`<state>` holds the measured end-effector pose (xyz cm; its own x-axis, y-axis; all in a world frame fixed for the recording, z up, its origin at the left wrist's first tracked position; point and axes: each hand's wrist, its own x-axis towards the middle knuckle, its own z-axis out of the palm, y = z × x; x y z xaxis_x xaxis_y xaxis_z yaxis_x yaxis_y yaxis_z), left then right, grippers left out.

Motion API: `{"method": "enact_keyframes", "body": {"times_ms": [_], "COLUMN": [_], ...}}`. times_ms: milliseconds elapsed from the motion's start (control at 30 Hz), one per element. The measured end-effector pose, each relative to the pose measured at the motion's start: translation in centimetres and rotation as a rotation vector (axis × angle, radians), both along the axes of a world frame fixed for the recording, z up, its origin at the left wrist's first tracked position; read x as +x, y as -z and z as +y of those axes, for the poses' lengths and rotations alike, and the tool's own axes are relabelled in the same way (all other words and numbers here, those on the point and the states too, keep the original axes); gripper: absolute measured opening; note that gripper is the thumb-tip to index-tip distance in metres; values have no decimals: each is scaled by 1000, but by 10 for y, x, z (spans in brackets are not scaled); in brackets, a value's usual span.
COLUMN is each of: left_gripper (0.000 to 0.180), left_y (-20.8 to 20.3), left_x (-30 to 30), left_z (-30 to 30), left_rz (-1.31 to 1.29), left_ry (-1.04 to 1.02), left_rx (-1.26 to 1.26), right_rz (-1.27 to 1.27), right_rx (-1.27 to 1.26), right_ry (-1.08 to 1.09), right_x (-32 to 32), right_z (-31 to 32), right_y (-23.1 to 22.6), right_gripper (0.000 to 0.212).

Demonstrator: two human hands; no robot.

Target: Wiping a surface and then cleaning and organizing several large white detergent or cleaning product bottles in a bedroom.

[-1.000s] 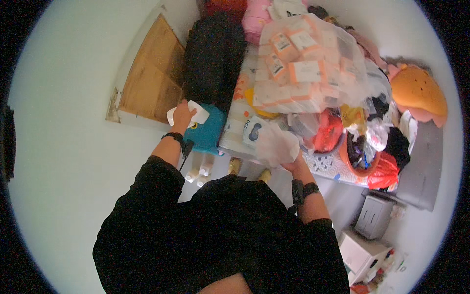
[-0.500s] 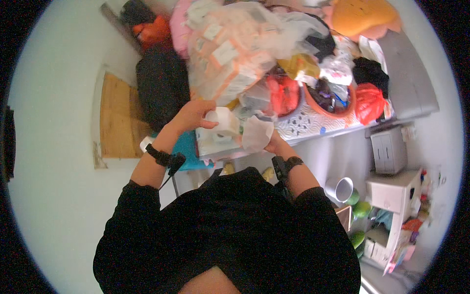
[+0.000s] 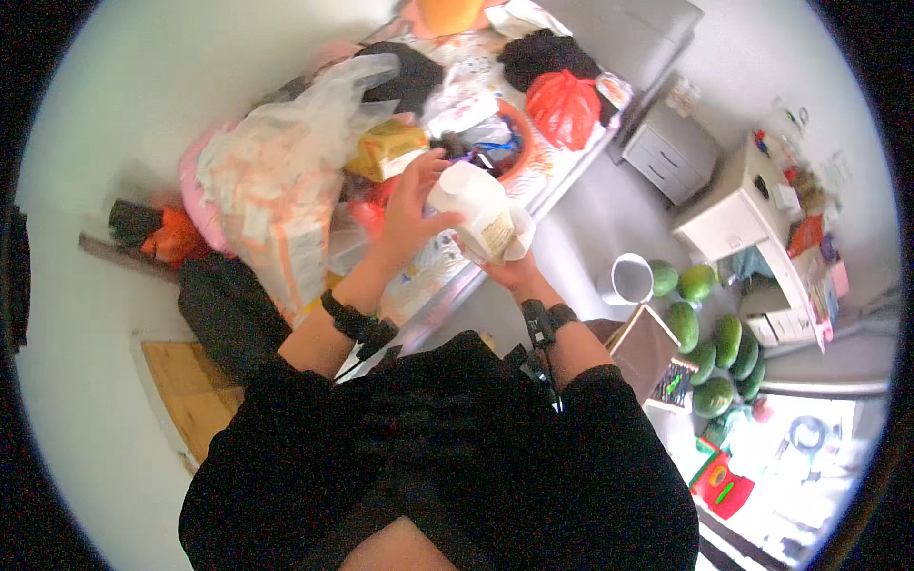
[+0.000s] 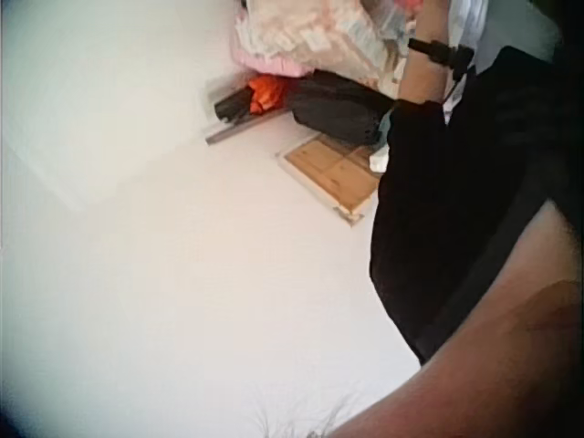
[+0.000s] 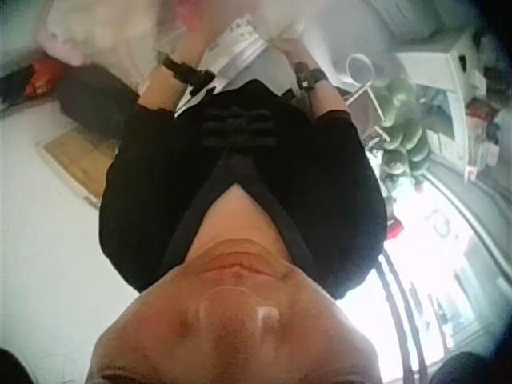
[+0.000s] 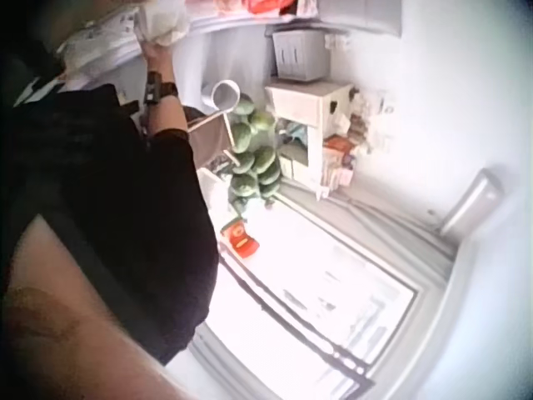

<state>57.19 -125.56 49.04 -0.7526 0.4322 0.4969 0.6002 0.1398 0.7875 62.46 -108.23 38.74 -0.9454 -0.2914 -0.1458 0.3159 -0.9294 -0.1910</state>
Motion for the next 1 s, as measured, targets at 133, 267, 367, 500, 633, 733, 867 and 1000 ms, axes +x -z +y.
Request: {"method": "enact_keyframes", "body": {"times_ms": [133,267,367,500,633,733,867,1000], "left_gripper": [112,95,89,92,92,95,95,93], "left_y": [38,46,51,35,37,37,22,-16], "left_x": [9,0,-33,-53,-53,-60,-82,-84], "left_z": [66,106,104,106,128,134,138,143], "left_rz": [-138,-124,-118,-128,-153,-136,-400,-738], "left_ry": [82,-207,-213,-117,84,121,610,1027], "left_rx": [237,205,148,-11,-16,-91,0,-72], "right_rz": [197,-29,-302,40,108,204,320,431], "right_rx": [436,291,568,942,1357,1320,1118,1022], "right_ry": [246,239,304,502,953,735,335,117], "right_x": [-15,-24,-26,-16,-43,-36,-32,-32], "right_z": [35,45,61,74,71,84,141,163], "right_y": [34,10,-14,-52,-68,-126,-150,-159], "right_gripper": [46,43,42,43,51,54,65,76]}}
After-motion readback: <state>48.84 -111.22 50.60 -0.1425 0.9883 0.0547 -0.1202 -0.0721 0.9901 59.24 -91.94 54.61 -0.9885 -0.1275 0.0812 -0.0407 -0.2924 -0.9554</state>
